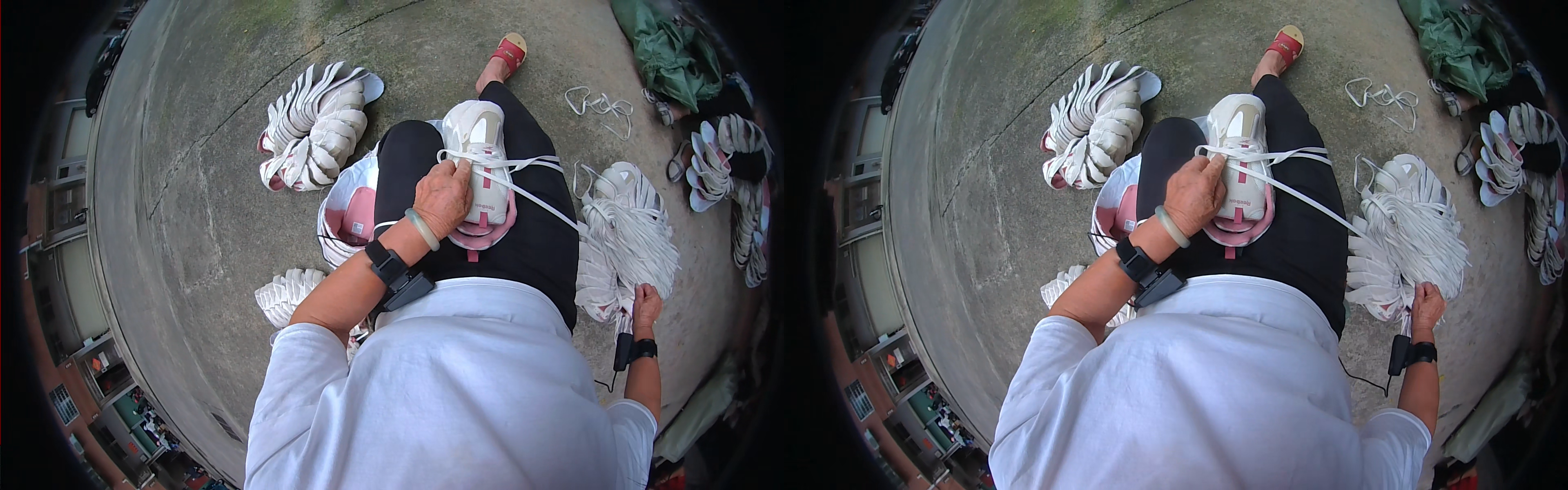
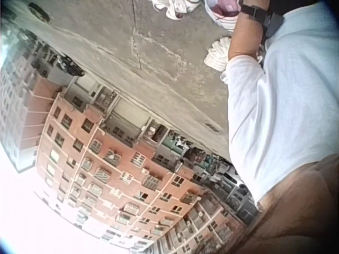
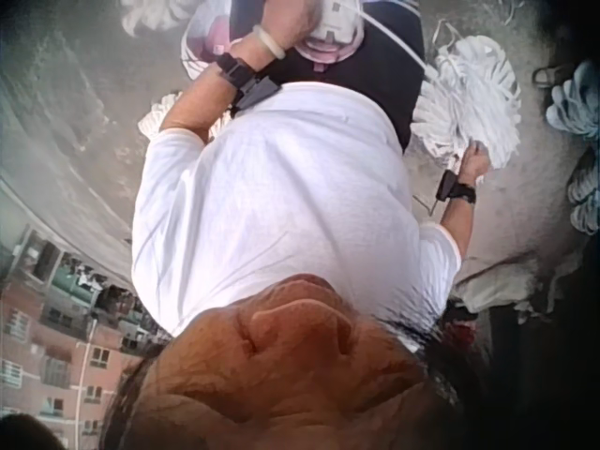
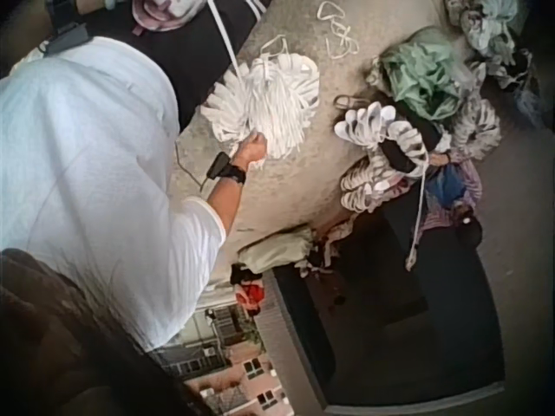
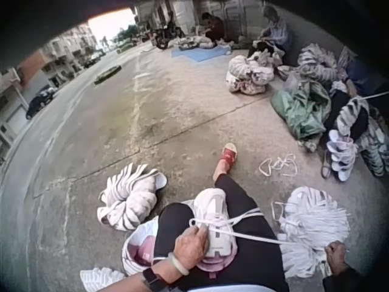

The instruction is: Lacing white and pink sneakers by hand.

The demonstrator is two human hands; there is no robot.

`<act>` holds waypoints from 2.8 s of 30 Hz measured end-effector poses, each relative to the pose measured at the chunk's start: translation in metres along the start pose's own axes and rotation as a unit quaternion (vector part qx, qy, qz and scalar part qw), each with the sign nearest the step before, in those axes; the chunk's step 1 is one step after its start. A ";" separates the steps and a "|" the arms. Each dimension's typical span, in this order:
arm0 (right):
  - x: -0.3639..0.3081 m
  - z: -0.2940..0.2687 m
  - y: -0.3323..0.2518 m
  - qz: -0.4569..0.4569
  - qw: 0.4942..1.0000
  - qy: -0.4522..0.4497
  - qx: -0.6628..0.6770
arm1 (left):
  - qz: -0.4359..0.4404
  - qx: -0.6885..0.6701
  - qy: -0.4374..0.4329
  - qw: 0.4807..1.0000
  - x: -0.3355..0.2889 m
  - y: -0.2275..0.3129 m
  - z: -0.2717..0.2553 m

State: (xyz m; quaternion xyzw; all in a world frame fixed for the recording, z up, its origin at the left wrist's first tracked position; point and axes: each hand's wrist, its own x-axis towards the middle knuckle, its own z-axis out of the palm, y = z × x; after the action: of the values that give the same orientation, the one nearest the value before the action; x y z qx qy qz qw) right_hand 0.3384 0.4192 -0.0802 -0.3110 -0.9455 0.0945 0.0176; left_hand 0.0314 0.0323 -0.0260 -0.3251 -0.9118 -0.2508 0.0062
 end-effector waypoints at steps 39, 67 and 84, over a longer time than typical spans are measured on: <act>0.026 -0.019 -0.138 -0.302 0.945 0.024 0.127 | -0.138 -0.225 0.051 0.963 0.018 -0.008 0.007; 0.075 0.025 -0.321 -0.188 0.916 -0.117 0.334 | -0.009 0.011 -0.021 1.000 0.027 0.032 0.023; 0.077 0.011 -0.313 -0.179 0.917 -0.168 0.314 | 0.109 0.102 -0.053 0.987 0.019 0.003 -0.062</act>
State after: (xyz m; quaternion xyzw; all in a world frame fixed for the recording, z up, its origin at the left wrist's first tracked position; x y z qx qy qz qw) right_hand 0.0924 0.2160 -0.0334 -0.0945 -0.8964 0.4322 -0.0279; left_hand 0.0083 0.0165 0.0329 -0.4330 -0.8908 -0.1369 0.0186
